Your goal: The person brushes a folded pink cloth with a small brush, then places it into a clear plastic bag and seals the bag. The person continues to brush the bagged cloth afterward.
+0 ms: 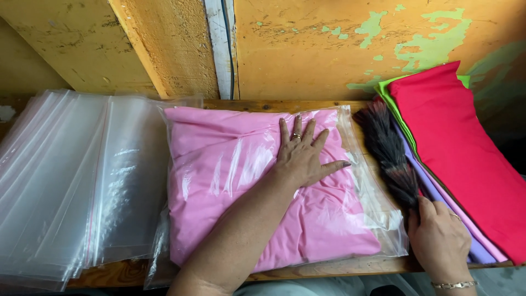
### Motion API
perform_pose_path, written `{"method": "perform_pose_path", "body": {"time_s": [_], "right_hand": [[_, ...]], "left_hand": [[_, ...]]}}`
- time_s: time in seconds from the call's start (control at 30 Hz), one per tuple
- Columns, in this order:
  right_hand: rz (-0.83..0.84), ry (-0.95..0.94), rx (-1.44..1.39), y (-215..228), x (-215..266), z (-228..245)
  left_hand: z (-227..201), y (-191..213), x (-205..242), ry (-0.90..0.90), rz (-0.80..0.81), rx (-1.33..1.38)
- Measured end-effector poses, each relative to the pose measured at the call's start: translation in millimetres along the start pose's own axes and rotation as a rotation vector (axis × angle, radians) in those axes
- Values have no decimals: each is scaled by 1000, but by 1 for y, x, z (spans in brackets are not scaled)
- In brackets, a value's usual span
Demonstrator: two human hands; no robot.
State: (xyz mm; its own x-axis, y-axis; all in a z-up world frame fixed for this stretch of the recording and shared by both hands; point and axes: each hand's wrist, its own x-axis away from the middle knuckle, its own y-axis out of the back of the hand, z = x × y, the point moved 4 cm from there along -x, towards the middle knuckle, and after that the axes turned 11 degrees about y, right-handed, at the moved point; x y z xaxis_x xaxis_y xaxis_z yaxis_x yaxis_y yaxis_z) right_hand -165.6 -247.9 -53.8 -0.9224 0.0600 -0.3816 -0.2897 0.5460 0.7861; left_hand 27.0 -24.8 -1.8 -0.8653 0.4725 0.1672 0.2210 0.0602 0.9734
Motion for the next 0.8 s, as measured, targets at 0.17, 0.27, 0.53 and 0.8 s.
{"method": "perform_pose_path", "body": {"time_s": [0.17, 0.27, 0.53, 0.8], "right_hand": [[402, -361, -669, 11, -10, -26], [45, -372, -802, 57, 10, -28], [181, 63, -246, 27, 41, 68], [648, -307, -344, 38, 20, 1]], "left_hand": [[1, -2, -3, -9, -21, 49], [1, -14, -13, -16, -24, 59], [1, -21, -14, -39, -128, 6], [1, -7, -6, 8, -50, 6]]}}
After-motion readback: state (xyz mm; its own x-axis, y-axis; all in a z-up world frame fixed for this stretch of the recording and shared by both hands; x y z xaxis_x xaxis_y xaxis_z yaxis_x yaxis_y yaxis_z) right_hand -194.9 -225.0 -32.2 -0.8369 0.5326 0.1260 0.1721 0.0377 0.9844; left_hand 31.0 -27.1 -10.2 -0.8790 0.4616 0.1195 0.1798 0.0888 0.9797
